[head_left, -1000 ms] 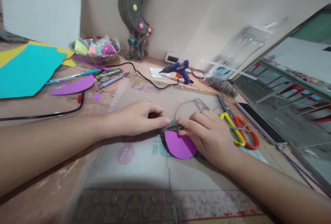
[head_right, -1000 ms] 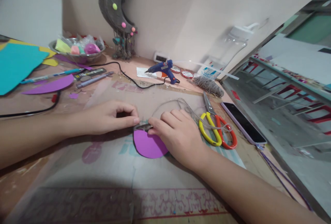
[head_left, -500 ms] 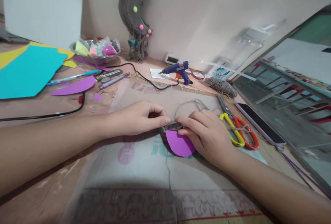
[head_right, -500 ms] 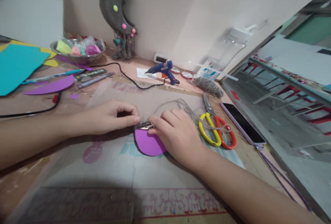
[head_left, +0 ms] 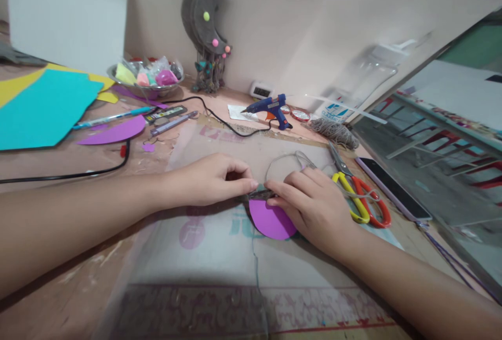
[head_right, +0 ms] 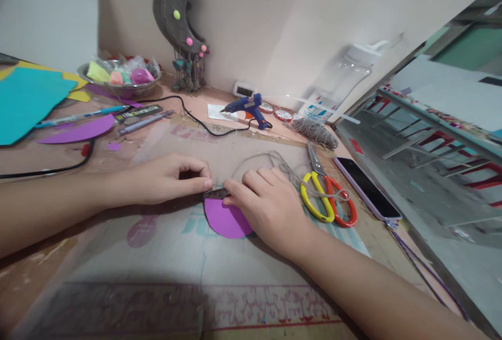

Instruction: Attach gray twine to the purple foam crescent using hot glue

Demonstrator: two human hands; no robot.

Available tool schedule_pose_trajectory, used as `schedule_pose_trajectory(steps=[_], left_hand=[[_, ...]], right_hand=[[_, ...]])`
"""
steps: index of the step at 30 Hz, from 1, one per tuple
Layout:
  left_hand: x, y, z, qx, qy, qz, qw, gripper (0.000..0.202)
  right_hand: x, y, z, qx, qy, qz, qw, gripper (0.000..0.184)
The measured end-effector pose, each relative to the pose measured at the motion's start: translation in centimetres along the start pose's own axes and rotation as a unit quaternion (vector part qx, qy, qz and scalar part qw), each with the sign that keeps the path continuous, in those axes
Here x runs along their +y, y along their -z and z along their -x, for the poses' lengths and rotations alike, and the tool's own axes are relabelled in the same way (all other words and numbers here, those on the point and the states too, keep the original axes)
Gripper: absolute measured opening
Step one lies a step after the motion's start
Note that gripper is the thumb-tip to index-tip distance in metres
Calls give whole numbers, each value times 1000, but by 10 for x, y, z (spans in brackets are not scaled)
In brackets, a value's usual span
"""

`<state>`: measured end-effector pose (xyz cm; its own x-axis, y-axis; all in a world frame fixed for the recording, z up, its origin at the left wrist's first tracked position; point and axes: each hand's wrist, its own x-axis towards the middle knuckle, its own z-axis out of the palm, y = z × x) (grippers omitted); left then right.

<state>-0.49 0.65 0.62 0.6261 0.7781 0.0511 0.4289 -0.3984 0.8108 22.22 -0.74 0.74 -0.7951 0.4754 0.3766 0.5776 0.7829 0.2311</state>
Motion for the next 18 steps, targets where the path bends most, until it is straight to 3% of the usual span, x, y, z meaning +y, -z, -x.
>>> schedule_pose_trajectory(steps=[12, 18], left_hand=[[0, 0, -1, 2, -8, 4, 1000, 26], [0, -1, 0, 5, -2, 10, 1000, 26]], right_hand=[[1, 0, 0, 10, 5, -13, 1000, 20], [3, -2, 1, 40, -25, -77, 996, 22]])
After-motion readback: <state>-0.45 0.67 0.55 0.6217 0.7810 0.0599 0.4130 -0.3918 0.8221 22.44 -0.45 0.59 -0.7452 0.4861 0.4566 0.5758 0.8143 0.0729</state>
